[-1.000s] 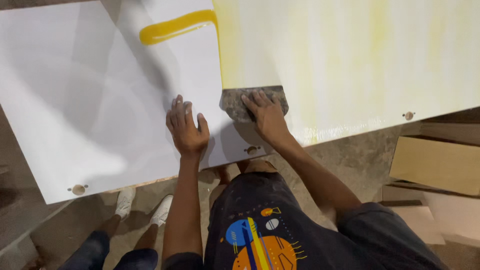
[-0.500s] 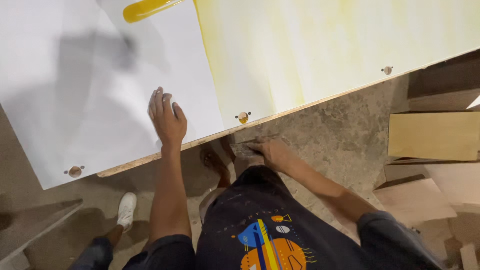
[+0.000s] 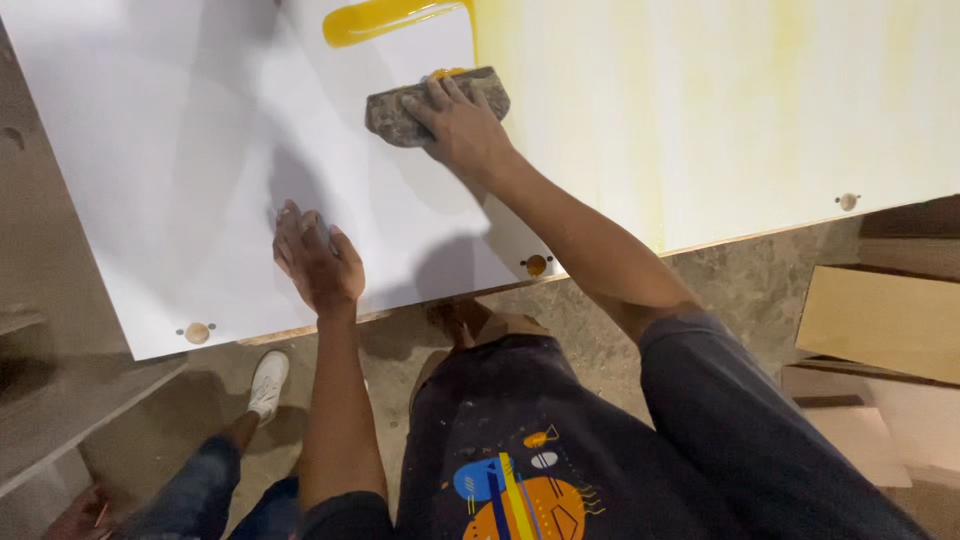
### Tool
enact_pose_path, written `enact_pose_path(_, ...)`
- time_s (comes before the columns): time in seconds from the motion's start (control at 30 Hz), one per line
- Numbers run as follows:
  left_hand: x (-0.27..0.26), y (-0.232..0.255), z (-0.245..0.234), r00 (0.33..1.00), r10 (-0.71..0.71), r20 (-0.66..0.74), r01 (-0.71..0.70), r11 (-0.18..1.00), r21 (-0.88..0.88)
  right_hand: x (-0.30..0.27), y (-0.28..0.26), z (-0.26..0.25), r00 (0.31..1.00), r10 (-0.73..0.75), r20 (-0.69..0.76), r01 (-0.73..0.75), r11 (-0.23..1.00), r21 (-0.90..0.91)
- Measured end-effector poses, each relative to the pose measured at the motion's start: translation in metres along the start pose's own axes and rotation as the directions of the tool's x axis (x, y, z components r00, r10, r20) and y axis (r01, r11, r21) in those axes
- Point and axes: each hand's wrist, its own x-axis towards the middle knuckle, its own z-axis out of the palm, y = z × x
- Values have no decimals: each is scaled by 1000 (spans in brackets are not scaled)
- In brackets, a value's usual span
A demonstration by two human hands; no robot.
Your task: The person applies a yellow liquid from a bottle onto a white surface and spreads it evenly using a metal spreader.
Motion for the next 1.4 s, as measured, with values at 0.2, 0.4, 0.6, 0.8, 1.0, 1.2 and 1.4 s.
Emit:
enact_pose_path(0.2, 4, -5, 0, 999, 37, -14, -37, 999, 31, -109, -26, -20, 987, -68, 147, 65, 998, 28)
enact_pose_path(0.4, 10, 3, -10, 988, 123, -92, -121, 992, 35, -244, 15, 9, 983, 100, 153, -99, 995, -13)
enact_pose_path(0.6, 3, -3, -4, 978, 172, -121, -162, 983, 91, -315, -12, 51, 974, 127, 189, -138, 989, 45)
enact_pose_path(0.8, -1, -4, -8, 971, 207, -122, -200, 978, 63, -333, -22, 51, 982, 96, 164, -116, 987, 115)
enact_pose_path(1.0, -3, -5, -9, 966, 210, -151, -199, 976, 84, -312, -48, -24, 989, 139, 55, -149, 944, 295)
enact_pose_path(1.2, -7, -16, 3, 973, 188, -131, -184, 982, 44, -193, -46, -39, 971, 166, -170, -149, 983, 111)
enact_pose_path(1.4, -4, -21, -5, 982, -4, -189, -25, 988, -155, -147, -130, 42, 999, 36, 12, -35, 999, -23)
